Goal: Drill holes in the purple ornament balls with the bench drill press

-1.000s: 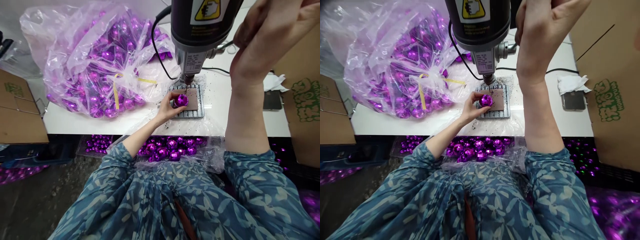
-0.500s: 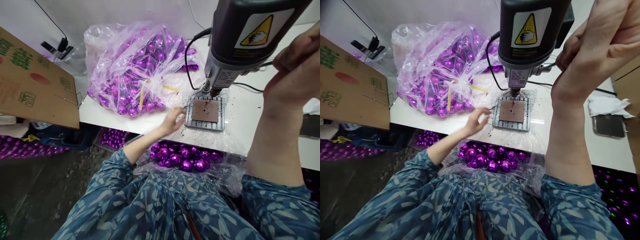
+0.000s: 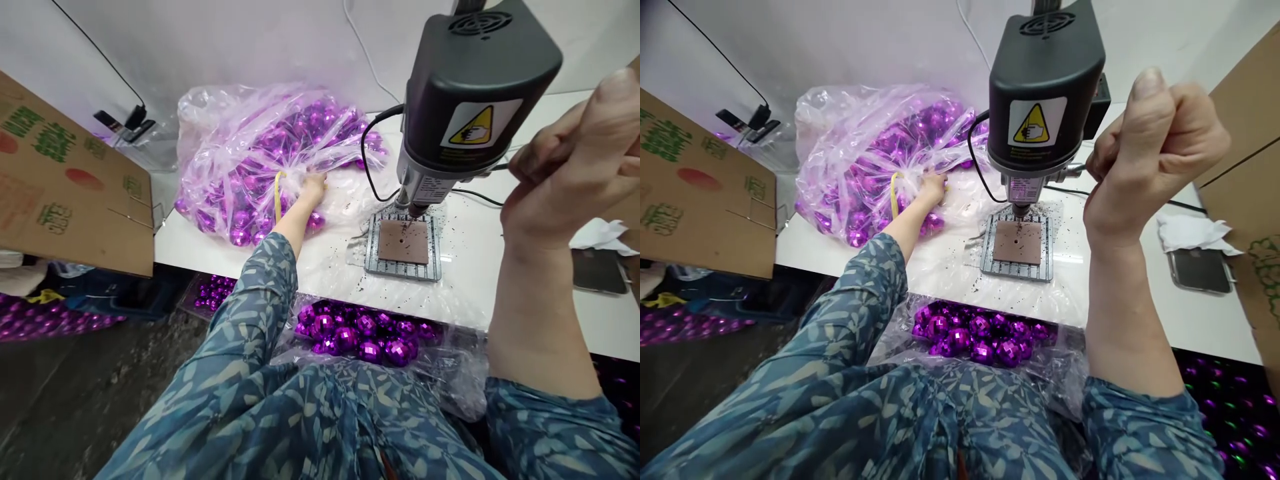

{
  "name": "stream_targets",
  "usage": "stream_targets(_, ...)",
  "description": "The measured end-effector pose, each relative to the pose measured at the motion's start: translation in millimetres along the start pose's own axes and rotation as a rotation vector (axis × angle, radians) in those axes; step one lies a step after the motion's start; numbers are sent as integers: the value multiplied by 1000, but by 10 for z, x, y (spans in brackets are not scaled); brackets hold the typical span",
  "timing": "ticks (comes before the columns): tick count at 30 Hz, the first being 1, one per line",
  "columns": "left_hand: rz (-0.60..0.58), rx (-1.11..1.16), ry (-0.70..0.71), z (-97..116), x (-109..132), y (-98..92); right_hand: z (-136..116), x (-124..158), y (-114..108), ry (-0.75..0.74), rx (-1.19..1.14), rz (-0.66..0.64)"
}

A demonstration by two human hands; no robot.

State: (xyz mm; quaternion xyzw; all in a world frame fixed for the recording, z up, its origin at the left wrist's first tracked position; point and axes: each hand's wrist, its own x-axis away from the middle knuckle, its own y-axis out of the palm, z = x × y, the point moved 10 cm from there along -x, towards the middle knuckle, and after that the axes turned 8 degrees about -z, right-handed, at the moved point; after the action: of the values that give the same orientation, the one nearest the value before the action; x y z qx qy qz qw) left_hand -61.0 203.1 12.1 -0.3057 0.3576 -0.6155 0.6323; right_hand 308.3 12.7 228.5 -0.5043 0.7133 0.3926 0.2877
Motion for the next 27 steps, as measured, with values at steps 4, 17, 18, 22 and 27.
stream_targets(4, 68, 301, -49, 12, 195, -76, -44, 3, 23, 6, -1, -7)
stream_targets(17, -406, 1324, -93, 587, 1314, 497, -11, 49, 18, -17, -85, 26)
stream_targets(18, -415, 1355, -115, 617, 1381, 566, -24, 48, 24, -32, -89, 28)
stream_targets(22, -420, 1417, -198, 738, 1583, 847, -52, 50, 25, -76, -68, 51)
stream_targets(27, -308, 1324, -136, 820, 1572, 1088, -78, 64, 32, -60, -16, 47)
